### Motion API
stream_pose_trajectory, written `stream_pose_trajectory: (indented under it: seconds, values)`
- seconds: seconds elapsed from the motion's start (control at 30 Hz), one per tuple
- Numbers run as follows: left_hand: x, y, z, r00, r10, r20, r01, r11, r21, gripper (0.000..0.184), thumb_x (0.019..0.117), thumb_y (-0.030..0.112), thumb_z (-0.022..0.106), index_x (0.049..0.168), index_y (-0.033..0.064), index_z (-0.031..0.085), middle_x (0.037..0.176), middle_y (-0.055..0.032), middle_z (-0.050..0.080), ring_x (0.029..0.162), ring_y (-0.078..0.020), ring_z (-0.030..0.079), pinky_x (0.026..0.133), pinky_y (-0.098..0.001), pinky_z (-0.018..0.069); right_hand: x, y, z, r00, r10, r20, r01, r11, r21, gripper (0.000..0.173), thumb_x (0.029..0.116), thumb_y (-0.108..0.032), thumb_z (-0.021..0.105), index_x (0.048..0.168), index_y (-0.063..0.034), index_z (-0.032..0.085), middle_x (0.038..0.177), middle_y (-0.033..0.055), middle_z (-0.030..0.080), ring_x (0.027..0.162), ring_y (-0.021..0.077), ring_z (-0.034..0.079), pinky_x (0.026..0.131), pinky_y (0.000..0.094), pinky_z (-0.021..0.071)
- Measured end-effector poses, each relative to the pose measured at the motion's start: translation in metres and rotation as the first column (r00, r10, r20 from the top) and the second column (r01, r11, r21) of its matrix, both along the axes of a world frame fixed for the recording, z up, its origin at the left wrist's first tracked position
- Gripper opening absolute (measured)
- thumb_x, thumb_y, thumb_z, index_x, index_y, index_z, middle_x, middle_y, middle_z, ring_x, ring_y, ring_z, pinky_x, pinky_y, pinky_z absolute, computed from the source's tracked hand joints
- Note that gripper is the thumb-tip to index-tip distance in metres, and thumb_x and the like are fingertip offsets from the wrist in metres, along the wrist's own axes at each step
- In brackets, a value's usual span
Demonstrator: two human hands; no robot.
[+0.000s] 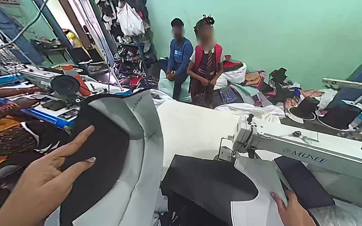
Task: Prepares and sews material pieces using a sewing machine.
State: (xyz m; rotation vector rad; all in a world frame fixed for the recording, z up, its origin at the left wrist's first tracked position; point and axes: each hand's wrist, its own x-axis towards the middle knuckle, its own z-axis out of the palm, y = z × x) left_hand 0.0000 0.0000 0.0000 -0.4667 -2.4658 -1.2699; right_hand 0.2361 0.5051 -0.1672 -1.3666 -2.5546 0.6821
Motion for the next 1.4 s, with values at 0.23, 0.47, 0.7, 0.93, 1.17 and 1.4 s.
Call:
stream_pose_trajectory:
  seconds: [0.23,0.47,0.7,0.93,1.17,1.4]
  values:
    - [0.008,0.063,0.009,0.980,-0.186,0.071,0.182,0.981,0.067,0.062,0.0827,0.017,0.060,0.145,0.0167,0.059,0.145,0.0033,0.061,0.122,-0.0034,0.062,0.099,-0.0279,0.0537,0.024,0.019,0.021,0.984,0.061,-0.169,-0.059,0.998,0.017,0.056,0.1011,-0.039,0.060,0.128,0.0097,0.058,0.096,0.0310,0.069,0.089,0.0506,0.068,0.078,0.0712,0.0493]
    - [0.023,0.103,0.046,0.941,-0.326,0.093,0.333,0.940,-0.076,0.063,0.0903,0.001,0.056,0.152,0.0126,0.050,0.151,0.0023,0.056,0.126,0.0036,0.058,0.103,-0.0180,0.0496,0.031,0.005,0.031,0.914,0.248,-0.321,-0.217,0.967,0.131,0.039,0.1027,-0.022,0.059,0.122,0.0121,0.060,0.085,0.0282,0.066,0.070,0.0399,0.064,0.067,0.0602,0.0518]
    - [0.012,0.114,0.052,0.897,-0.382,0.223,0.391,0.920,0.001,0.061,0.0912,-0.006,0.054,0.151,0.0088,0.051,0.149,0.0019,0.058,0.116,0.0053,0.063,0.092,-0.0136,0.0540,-0.015,-0.040,0.013,0.759,0.508,-0.407,-0.458,0.861,0.221,0.028,0.0994,-0.016,0.061,0.113,0.0080,0.067,0.087,0.0232,0.069,0.073,0.0366,0.069,0.067,0.0549,0.0564]
    - [-0.002,0.136,0.032,0.799,-0.452,0.396,0.507,0.861,-0.041,0.063,0.0945,-0.007,0.052,0.155,0.0083,0.044,0.156,-0.0031,0.051,0.119,-0.0002,0.063,0.096,-0.0200,0.0531,-0.090,-0.097,-0.003,0.554,0.768,-0.321,-0.719,0.636,0.280,0.027,0.0944,-0.019,0.069,0.111,0.0017,0.072,0.104,0.0224,0.071,0.100,0.0433,0.068,0.086,0.0572,0.0553]
    - [-0.008,0.145,0.045,0.820,-0.445,0.360,0.534,0.821,-0.201,0.062,0.0945,-0.002,0.053,0.155,0.0085,0.045,0.153,-0.0058,0.053,0.127,-0.0050,0.059,0.103,-0.0272,0.0487,-0.128,-0.133,0.036,0.465,0.835,-0.293,-0.822,0.530,0.207,0.026,0.0944,-0.017,0.068,0.111,0.0020,0.072,0.106,0.0238,0.070,0.103,0.0429,0.068,0.088,0.0577,0.0554]
    - [-0.017,0.143,0.051,0.833,-0.470,0.291,0.516,0.850,-0.105,0.067,0.0917,-0.007,0.056,0.153,0.0167,0.050,0.141,-0.0032,0.064,0.101,-0.0096,0.071,0.083,-0.0294,0.0583,-0.183,-0.184,0.036,0.303,0.896,-0.324,-0.915,0.369,0.164,0.048,0.0991,-0.030,0.065,0.129,0.0067,0.064,0.134,0.0262,0.063,0.128,0.0398,0.059,0.109,0.0499,0.0470]
